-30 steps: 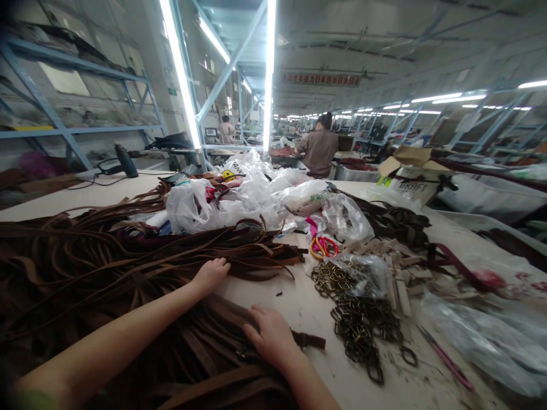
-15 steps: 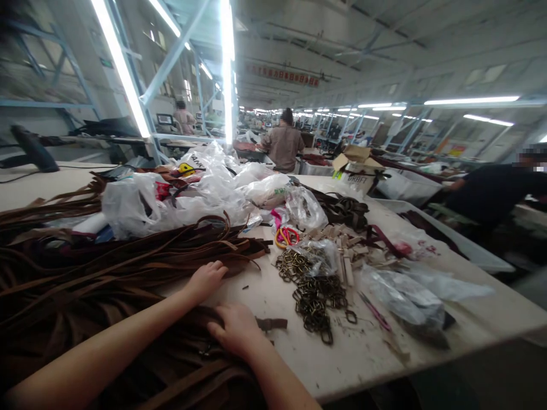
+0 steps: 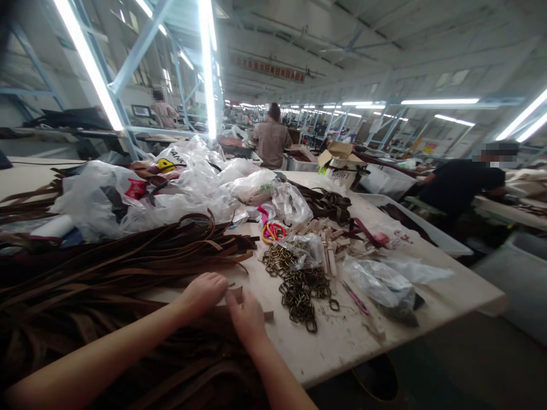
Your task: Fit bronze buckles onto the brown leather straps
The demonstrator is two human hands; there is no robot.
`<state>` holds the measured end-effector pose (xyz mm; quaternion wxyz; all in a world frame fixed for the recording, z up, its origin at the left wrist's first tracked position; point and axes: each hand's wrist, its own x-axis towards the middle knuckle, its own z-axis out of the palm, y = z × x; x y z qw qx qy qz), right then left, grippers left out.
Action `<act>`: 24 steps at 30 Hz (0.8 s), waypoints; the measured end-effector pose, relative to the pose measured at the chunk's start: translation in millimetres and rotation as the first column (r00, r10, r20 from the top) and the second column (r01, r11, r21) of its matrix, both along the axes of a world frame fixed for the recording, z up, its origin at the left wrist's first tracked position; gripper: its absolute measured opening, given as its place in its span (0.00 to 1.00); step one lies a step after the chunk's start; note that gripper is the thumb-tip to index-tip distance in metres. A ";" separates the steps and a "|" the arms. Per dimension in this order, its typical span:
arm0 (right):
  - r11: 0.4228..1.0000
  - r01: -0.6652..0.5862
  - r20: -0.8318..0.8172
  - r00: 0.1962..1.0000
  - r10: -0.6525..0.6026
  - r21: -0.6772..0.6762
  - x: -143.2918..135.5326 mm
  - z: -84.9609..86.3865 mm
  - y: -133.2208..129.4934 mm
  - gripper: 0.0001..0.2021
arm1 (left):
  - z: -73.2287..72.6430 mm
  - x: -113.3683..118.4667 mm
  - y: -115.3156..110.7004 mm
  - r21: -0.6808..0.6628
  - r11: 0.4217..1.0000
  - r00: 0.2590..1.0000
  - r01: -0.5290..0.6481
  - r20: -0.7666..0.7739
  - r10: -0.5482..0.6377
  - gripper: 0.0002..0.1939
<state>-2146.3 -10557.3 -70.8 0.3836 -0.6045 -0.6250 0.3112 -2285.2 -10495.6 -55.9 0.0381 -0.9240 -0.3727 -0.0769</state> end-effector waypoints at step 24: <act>0.959 0.233 0.538 0.795 -0.282 0.160 88.8 -6.9 -6.0 0.08 | 16.6 -11.4 -33.7 -0.761 0.648 0.794 -0.001 0.394 0.464 0.16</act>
